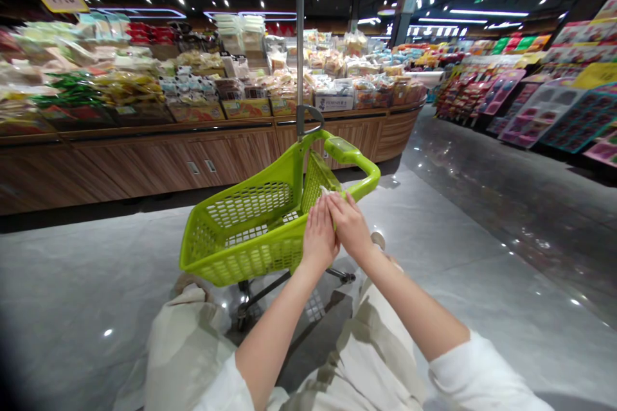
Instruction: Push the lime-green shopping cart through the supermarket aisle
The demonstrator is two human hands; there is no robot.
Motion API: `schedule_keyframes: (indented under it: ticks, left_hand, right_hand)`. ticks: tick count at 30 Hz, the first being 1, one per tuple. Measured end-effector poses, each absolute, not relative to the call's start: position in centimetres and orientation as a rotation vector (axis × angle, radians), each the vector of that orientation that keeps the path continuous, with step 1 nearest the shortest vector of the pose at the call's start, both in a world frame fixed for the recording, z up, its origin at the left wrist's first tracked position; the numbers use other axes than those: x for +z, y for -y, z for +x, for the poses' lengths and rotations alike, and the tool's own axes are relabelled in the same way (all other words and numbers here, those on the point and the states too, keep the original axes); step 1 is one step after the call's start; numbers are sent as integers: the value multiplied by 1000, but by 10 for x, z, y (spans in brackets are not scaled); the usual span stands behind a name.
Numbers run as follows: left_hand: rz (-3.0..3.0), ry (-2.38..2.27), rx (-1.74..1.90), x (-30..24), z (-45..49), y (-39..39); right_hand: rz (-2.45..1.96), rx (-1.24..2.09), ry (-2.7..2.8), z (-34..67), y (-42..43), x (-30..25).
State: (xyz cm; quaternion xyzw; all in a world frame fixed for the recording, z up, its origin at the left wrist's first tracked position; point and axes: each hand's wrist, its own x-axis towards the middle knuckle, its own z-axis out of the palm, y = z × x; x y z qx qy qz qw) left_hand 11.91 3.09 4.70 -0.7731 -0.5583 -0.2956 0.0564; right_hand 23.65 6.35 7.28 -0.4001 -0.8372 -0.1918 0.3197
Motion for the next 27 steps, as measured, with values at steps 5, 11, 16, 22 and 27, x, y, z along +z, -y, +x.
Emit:
schedule_keyframes:
  ticks: [5, 11, 16, 22, 27]
  left_hand:
    - [-2337, 1642, -891, 47, 116, -31]
    - [-2332, 1660, -926, 46, 121, -30]
    - [-2336, 1669, -876, 46, 119, -30]
    - [-2304, 1638, -865, 44, 115, -29]
    - [-2288, 1651, -909, 43, 120, -29]
  right_hand:
    - [-1147, -533, 2137, 291, -91, 94]
    - [-1312, -553, 1932, 295, -95, 98]
    - [-1057, -452, 2146, 240, -65, 71]
    - [-1233, -532, 2062, 305, -92, 99]
    - [-1344, -571, 1931, 295, -88, 100]
